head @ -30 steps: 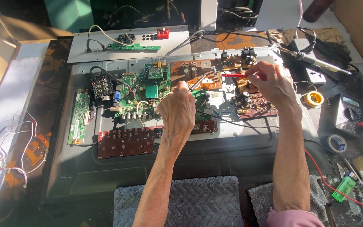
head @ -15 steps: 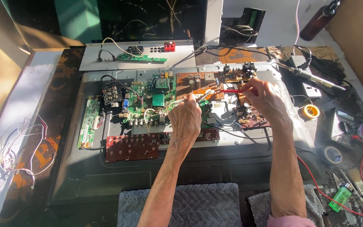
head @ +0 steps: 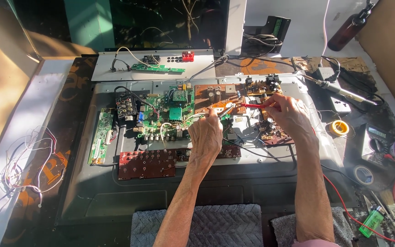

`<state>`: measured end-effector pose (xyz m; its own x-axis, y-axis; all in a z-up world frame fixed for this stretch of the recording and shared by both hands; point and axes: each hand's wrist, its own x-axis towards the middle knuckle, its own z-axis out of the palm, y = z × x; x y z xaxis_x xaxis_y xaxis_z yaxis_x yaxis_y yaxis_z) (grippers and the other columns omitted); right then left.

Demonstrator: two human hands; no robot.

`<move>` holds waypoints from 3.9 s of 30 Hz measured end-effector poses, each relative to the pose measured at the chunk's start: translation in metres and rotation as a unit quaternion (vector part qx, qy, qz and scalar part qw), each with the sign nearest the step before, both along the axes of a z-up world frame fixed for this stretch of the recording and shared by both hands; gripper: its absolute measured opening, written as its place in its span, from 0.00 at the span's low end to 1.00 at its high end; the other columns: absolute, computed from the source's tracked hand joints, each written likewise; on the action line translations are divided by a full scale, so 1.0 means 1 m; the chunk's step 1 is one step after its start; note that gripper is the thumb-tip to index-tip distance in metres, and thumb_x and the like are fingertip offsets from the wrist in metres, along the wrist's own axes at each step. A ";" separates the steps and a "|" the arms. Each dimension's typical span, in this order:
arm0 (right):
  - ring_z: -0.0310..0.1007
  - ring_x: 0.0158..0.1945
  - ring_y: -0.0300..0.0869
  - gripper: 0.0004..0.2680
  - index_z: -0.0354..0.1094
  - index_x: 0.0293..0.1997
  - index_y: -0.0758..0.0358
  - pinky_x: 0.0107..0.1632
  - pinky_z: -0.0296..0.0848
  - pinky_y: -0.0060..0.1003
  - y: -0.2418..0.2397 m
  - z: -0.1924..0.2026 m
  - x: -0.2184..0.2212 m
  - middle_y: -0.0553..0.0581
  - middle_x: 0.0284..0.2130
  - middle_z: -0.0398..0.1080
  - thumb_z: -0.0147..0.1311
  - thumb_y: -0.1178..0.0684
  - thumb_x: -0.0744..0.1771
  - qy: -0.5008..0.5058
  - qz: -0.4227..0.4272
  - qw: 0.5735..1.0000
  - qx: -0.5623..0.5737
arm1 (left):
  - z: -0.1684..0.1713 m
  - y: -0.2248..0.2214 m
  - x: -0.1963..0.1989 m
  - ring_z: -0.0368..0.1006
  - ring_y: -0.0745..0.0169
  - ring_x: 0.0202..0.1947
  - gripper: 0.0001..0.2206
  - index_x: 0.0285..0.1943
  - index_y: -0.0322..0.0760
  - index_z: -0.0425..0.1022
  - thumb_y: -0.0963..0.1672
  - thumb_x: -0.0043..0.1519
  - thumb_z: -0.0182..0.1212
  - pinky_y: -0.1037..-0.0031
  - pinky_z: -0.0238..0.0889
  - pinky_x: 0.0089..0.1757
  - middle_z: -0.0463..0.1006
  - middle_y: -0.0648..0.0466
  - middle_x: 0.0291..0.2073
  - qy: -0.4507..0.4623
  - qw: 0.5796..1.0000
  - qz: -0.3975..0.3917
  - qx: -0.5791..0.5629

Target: Using a multimeter to test various components and points on electronic circuit boards inside a television.

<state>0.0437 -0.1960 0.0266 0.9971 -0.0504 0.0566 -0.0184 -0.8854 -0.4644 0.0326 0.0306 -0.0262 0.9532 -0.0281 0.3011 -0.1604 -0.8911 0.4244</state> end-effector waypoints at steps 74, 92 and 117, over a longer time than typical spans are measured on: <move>0.76 0.37 0.50 0.03 0.78 0.42 0.58 0.43 0.74 0.46 -0.033 -0.025 0.017 0.58 0.33 0.75 0.65 0.56 0.67 -0.186 -0.088 0.978 0.032 | 0.012 0.002 -0.001 0.82 0.51 0.27 0.04 0.41 0.40 0.74 0.41 0.59 0.62 0.66 0.74 0.33 0.82 0.48 0.25 -0.008 1.000 0.018 -0.014; 0.77 0.41 0.53 0.03 0.78 0.41 0.57 0.46 0.75 0.49 -0.048 -0.044 0.024 0.58 0.32 0.74 0.65 0.54 0.66 -0.168 -0.110 0.979 -0.011 | 0.010 -0.002 -0.002 0.82 0.50 0.28 0.03 0.40 0.42 0.73 0.43 0.61 0.62 0.65 0.74 0.36 0.83 0.48 0.28 0.008 0.999 0.016 -0.034; 0.76 0.40 0.52 0.04 0.77 0.41 0.57 0.45 0.73 0.49 -0.025 -0.054 0.028 0.58 0.32 0.74 0.66 0.56 0.65 -0.208 -0.068 0.976 0.012 | 0.002 0.001 0.000 0.82 0.49 0.28 0.05 0.40 0.43 0.71 0.45 0.60 0.60 0.63 0.74 0.33 0.81 0.51 0.26 -0.029 0.999 0.007 -0.016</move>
<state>0.0721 -0.2214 -0.0278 0.8721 -0.1873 0.4521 0.0590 -0.8769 -0.4771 0.0331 0.0313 -0.0247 0.9343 -0.0048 0.3564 -0.1736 -0.8795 0.4431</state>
